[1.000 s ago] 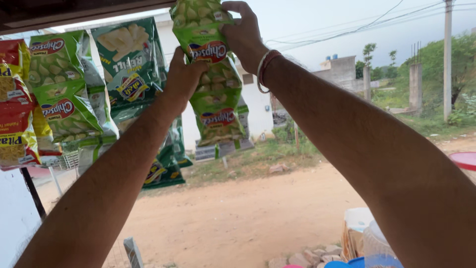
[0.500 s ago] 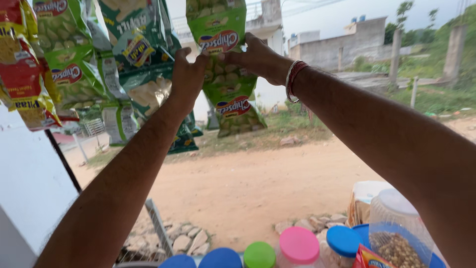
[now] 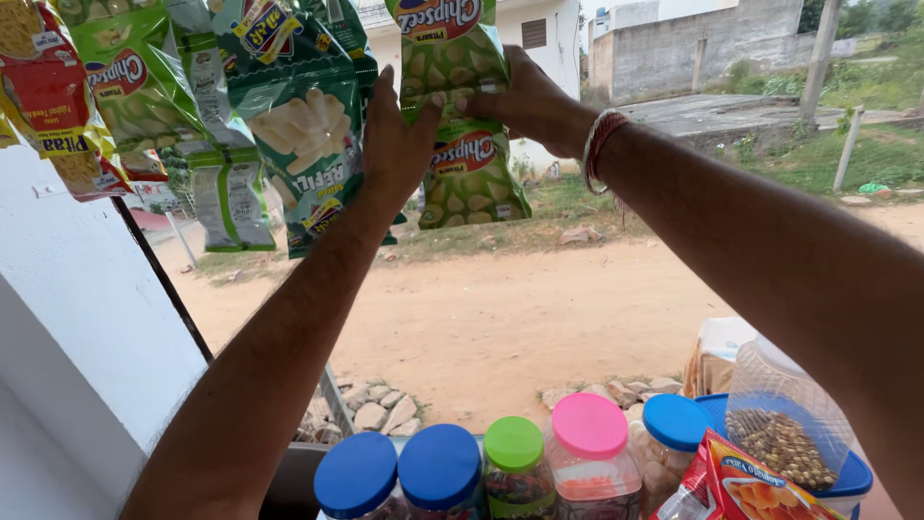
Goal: The person picks up various snack packets from a glass display counter and hangs them on a metal rod above the counter. They handle multiple snack packets, including chips and noodles, one by one, arranging them in a row.
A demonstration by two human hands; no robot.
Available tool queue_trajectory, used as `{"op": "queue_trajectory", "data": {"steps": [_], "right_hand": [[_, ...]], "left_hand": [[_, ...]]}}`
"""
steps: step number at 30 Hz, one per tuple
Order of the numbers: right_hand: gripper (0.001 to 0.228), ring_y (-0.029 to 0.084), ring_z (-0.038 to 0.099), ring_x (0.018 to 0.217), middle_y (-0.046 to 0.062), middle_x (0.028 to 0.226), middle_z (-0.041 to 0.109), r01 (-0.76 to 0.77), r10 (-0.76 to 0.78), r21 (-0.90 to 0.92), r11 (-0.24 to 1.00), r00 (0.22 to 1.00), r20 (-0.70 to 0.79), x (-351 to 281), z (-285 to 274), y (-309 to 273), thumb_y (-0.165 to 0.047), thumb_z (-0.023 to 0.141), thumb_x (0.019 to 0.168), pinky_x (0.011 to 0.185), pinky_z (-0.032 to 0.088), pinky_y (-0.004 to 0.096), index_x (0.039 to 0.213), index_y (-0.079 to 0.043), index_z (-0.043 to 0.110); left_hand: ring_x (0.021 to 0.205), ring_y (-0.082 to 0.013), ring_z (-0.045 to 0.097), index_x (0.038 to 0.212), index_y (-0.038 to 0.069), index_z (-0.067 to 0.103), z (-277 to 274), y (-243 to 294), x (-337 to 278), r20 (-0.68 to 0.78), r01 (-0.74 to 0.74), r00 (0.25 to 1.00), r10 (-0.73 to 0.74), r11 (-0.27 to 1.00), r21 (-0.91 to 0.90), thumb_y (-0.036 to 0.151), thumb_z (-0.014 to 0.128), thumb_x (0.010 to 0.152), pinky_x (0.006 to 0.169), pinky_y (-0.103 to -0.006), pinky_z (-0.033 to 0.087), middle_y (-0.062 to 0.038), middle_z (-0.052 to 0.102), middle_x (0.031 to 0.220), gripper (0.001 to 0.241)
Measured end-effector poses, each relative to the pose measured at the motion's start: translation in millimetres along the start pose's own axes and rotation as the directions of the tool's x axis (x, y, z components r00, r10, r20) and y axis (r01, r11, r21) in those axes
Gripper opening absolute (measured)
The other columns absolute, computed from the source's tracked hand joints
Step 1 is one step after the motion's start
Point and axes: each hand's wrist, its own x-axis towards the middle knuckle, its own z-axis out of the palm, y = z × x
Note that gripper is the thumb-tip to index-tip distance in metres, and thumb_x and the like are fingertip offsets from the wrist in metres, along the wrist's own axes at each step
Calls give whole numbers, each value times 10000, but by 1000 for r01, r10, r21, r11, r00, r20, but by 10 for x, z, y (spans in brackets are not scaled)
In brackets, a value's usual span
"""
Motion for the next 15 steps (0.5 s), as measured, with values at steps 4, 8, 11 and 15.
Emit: {"op": "queue_trajectory", "data": {"steps": [4, 8, 11, 15], "right_hand": [[686, 314, 706, 1187, 211, 1265, 662, 39, -38, 37, 999, 999, -29, -70, 44, 178, -257, 796, 885, 955, 597, 424, 1355, 31, 388], [686, 326, 678, 1228, 245, 1274, 633, 34, -30, 36, 999, 992, -126, -213, 32, 377, -272, 796, 885, 989, 579, 415, 1342, 49, 398], [734, 349, 654, 1259, 267, 1354, 578, 30, -38, -48, 998, 981, -190, -221, 44, 529, -300, 800, 854, 984, 581, 430, 1386, 39, 423], [910, 427, 375, 1436, 325, 1509, 426, 56, -102, -211, 976, 972, -213, -249, 41, 625, -322, 865, 941, 1131, 408, 501, 1563, -11, 278]], "left_hand": [[1344, -430, 549, 1473, -68, 410, 10, -31, -92, 5, 127, 992, -127, 991, -38, 474, 707, 957, 1091, -455, 468, -334, 531, 1436, 804], [1352, -420, 532, 1469, -52, 421, 40, -48, -182, 99, 293, 954, -282, 947, -131, 562, 701, 912, 1078, -443, 470, -346, 516, 1425, 876], [1346, -412, 527, 1473, -35, 420, 90, -147, -242, 148, 348, 934, -326, 923, -163, 593, 691, 896, 1060, -434, 486, -343, 492, 1435, 895], [1347, -400, 550, 1482, -19, 433, 179, -199, -286, 120, 275, 957, -263, 957, -93, 608, 692, 896, 1072, -440, 480, -332, 547, 1416, 897]]}}
